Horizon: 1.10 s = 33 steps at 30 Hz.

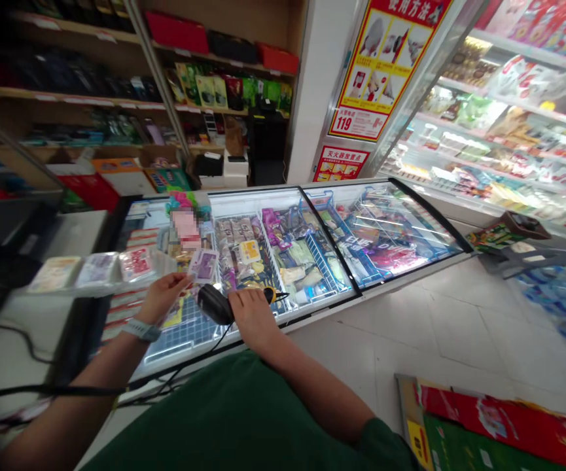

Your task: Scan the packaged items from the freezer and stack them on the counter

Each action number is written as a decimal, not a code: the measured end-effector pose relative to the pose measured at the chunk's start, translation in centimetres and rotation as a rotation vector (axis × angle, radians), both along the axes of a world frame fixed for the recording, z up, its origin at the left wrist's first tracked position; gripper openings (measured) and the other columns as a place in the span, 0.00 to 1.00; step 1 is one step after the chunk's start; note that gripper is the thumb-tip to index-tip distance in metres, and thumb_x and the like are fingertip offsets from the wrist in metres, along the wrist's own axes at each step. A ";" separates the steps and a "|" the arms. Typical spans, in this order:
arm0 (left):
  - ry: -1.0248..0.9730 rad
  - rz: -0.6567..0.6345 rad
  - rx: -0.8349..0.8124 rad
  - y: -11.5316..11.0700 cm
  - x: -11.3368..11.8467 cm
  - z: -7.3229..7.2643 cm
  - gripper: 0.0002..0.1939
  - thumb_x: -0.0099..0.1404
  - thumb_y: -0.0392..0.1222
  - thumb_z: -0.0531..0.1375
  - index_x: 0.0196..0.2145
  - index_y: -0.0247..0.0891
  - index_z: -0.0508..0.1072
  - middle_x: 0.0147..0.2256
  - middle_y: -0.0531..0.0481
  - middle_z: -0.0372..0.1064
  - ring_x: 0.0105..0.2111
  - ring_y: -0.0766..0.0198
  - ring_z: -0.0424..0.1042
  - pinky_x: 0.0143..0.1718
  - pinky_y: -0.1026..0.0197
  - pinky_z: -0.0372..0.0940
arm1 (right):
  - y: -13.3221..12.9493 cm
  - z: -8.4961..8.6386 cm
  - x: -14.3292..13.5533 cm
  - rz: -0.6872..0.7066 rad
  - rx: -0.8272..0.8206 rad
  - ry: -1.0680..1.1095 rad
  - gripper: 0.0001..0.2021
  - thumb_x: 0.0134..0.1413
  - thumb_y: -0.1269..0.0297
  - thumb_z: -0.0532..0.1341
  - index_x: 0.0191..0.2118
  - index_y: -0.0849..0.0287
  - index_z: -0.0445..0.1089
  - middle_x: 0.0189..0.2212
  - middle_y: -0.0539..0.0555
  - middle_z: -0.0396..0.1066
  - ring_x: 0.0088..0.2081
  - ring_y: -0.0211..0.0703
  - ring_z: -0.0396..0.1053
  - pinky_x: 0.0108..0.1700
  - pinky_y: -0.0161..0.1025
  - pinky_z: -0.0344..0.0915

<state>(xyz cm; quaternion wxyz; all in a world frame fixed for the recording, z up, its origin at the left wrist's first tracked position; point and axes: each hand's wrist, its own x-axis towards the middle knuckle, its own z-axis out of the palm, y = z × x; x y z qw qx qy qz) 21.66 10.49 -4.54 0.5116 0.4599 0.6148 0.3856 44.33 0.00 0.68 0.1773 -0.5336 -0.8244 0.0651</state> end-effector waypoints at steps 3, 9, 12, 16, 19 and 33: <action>0.004 0.070 0.053 -1.9 -2.2 0.7 0.26 0.44 0.61 0.67 0.31 0.36 0.73 0.26 0.52 0.72 0.26 0.65 0.69 0.27 0.64 0.62 | 0.3 0.4 -1.4 0.127 0.034 0.017 0.11 0.63 0.72 0.51 0.49 0.61 0.65 0.42 0.61 0.67 0.46 0.50 0.62 0.51 0.48 0.59; 0.039 0.203 0.115 -3.8 -5.2 1.9 0.24 0.47 0.59 0.66 0.32 0.36 0.74 0.27 0.51 0.73 0.28 0.64 0.70 0.28 0.65 0.64 | 1.9 0.7 -2.7 0.214 -0.050 0.130 0.15 0.58 0.76 0.54 0.50 0.62 0.65 0.43 0.60 0.67 0.47 0.49 0.63 0.51 0.47 0.60; 0.054 0.279 0.136 -4.1 -5.7 2.8 0.22 0.47 0.57 0.66 0.33 0.36 0.74 0.26 0.51 0.73 0.27 0.64 0.70 0.28 0.65 0.63 | 3.0 1.2 -2.9 0.149 -0.166 0.254 0.19 0.51 0.78 0.56 0.50 0.61 0.64 0.43 0.58 0.68 0.45 0.48 0.65 0.50 0.44 0.62; 0.042 0.315 0.188 -4.0 -5.9 3.3 0.20 0.49 0.54 0.66 0.34 0.36 0.74 0.26 0.51 0.72 0.26 0.66 0.69 0.25 0.66 0.62 | 3.9 2.0 -2.8 0.099 -0.220 0.355 0.18 0.49 0.77 0.57 0.48 0.61 0.64 0.42 0.57 0.68 0.45 0.48 0.66 0.48 0.44 0.63; 0.061 0.308 0.237 -4.0 -6.0 3.1 0.19 0.50 0.53 0.65 0.34 0.35 0.74 0.27 0.51 0.72 0.26 0.66 0.69 0.25 0.66 0.62 | 4.0 2.3 -2.6 0.085 -0.208 0.374 0.17 0.50 0.76 0.58 0.47 0.60 0.64 0.42 0.58 0.68 0.44 0.48 0.66 0.47 0.44 0.63; 0.090 0.305 0.277 -4.2 -7.2 1.9 0.20 0.50 0.54 0.66 0.35 0.37 0.74 0.29 0.52 0.73 0.29 0.65 0.71 0.34 0.64 0.65 | 3.2 2.0 -3.2 0.044 -0.152 0.297 0.16 0.49 0.78 0.55 0.45 0.60 0.63 0.41 0.57 0.67 0.44 0.48 0.65 0.47 0.44 0.62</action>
